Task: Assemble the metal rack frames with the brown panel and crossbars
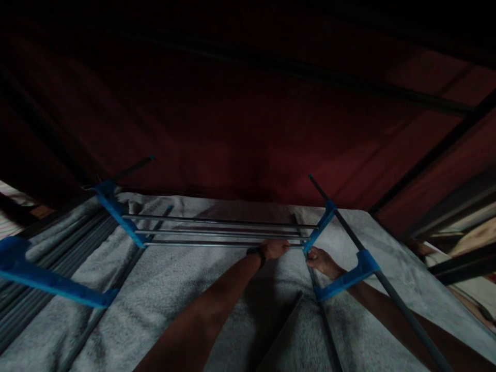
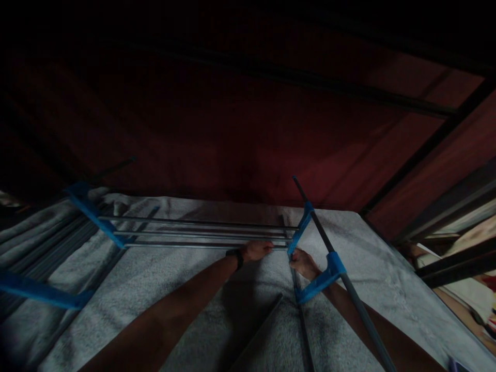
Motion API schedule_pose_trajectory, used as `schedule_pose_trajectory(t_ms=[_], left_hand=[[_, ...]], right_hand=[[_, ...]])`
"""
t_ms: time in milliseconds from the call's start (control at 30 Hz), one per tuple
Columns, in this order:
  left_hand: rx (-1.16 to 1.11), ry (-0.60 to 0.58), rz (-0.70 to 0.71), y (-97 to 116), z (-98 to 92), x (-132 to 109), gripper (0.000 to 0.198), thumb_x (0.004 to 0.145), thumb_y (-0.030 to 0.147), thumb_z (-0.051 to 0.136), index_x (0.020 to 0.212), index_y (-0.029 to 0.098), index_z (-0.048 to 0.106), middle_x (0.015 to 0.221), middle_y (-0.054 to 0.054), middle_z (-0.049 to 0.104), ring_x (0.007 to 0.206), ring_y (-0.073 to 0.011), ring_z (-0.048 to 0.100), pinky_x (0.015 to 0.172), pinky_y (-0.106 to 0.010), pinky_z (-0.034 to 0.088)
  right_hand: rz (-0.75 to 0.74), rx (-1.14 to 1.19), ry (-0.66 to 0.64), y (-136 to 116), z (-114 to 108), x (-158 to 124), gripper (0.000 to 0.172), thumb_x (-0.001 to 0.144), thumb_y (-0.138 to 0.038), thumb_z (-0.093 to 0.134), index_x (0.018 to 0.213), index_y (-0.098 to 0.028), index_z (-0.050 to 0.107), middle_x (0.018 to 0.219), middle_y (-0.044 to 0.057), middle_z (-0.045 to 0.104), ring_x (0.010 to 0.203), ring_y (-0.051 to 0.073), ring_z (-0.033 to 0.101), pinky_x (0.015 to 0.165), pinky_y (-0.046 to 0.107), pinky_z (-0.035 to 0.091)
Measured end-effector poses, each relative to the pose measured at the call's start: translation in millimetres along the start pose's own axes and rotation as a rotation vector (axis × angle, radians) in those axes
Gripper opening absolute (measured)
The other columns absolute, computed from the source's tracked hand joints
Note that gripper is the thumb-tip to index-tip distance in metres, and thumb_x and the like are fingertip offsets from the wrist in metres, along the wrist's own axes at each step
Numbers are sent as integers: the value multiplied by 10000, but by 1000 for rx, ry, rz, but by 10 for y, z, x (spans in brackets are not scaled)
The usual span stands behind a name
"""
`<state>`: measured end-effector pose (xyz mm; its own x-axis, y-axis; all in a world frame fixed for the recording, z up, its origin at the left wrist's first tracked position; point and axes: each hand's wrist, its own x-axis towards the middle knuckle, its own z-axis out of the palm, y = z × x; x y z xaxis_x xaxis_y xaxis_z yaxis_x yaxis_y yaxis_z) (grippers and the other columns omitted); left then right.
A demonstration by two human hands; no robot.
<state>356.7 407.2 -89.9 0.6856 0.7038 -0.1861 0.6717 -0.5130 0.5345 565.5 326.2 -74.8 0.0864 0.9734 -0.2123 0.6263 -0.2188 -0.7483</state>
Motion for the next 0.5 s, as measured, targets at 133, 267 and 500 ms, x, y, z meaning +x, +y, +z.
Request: schedule_pose_trajectory(t_ms=[133, 267, 500], left_hand=[[-35, -21, 0, -22, 28, 37, 286, 932, 268, 415, 1122, 215, 623, 995, -6, 689, 878, -140, 618, 788, -236, 465], [-66, -28, 23, -30, 38, 58, 267, 913, 248, 454, 1103, 204, 636, 1009, -11, 691, 926, -142, 616, 814, -234, 474], [-83, -14, 73, -8, -11, -19, 262, 906, 241, 456, 1095, 210, 635, 983, -4, 680, 909, -141, 609, 802, -233, 475]], right_hand=[[4, -16, -7, -11, -4, 8, 154, 519, -135, 575, 627, -230, 520, 579, -35, 540, 577, 160, 499, 584, 280, 358], [4, -24, -2, -12, 4, 5, 155, 517, -143, 570, 639, -230, 526, 600, -32, 549, 587, 166, 513, 583, 279, 359], [-28, -15, 1, -47, -5, -30, 145, 532, -137, 569, 633, -226, 516, 586, -36, 541, 588, 157, 505, 587, 270, 364]])
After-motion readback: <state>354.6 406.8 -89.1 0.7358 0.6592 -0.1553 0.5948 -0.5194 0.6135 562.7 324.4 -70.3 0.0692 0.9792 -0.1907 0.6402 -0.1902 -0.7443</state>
